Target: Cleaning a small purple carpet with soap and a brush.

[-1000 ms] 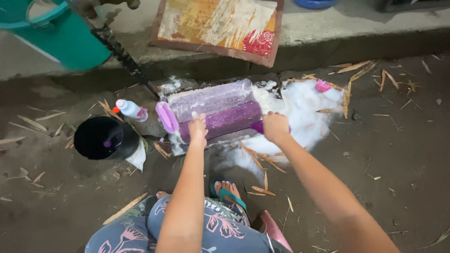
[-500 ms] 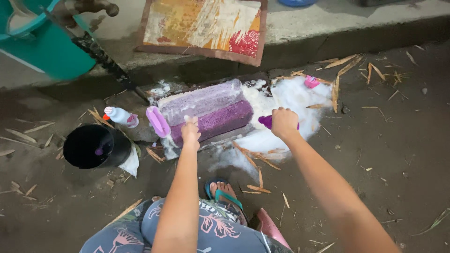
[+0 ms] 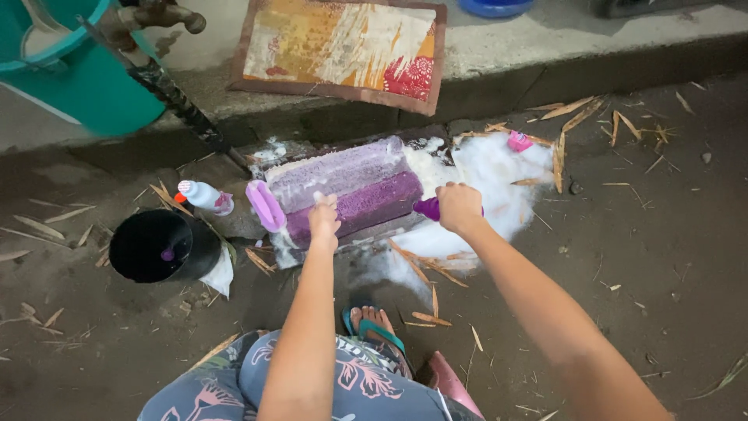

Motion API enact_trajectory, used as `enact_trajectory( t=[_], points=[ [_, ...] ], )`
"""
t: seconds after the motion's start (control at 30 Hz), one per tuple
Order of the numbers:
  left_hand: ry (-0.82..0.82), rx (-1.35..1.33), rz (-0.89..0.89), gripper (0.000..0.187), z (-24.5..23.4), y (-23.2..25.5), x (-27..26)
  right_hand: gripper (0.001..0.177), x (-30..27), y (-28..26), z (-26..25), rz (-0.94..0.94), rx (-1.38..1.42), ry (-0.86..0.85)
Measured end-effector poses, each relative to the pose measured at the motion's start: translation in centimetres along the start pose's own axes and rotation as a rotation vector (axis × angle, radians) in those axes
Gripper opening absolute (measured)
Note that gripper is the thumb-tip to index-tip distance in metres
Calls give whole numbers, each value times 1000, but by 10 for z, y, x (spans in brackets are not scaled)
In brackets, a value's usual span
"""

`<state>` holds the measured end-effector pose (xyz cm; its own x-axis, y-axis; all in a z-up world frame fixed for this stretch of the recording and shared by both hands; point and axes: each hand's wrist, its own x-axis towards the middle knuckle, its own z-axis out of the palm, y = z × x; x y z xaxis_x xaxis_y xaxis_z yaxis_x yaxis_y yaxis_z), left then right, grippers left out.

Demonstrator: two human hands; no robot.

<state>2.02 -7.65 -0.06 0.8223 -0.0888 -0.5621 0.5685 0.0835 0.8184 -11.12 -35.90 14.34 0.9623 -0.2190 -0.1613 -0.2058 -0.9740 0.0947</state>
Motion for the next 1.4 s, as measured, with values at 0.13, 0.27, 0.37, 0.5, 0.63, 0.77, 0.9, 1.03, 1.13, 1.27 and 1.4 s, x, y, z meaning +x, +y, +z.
enact_trajectory(
  t=[0.13, 0.27, 0.37, 0.5, 0.63, 0.77, 0.9, 1.03, 1.13, 1.27, 1.4],
  points=[
    [18, -7, -6, 71, 1, 2, 1, 22, 7, 11, 14, 8, -18, -1],
    [27, -32, -11, 73, 0, -3, 0, 22, 9, 4, 6, 53, -13, 34],
    [68, -81, 6, 70, -1, -4, 10, 24, 19, -16, -12, 40, 22, 29],
    [182, -132, -28, 60, -9, -3, 16, 29, 27, -37, -33, -42, 67, -4],
    [250, -166, 3, 55, -23, -20, 30, 33, 37, -41, -36, -53, 63, -3],
    [309, -184, 10, 40, -32, -17, 22, 35, 42, -64, -54, 2, 55, -60],
    [441, -273, -42, 30, -40, 17, -16, 36, 62, -85, -52, -42, 91, 23],
    [423, -382, 41, 24, -67, -17, 20, 34, 72, -109, -64, -99, 78, 78],
    [471, -386, -41, 49, -76, -4, 2, 39, 76, -117, -56, -88, 68, 23],
    [461, -412, 42, 39, -102, -6, 2, 59, 74, -147, -17, -75, 402, -7],
    [472, -551, 180, 38, -125, -57, 58, 71, 72, -199, 54, 4, 882, -102]
  ],
)
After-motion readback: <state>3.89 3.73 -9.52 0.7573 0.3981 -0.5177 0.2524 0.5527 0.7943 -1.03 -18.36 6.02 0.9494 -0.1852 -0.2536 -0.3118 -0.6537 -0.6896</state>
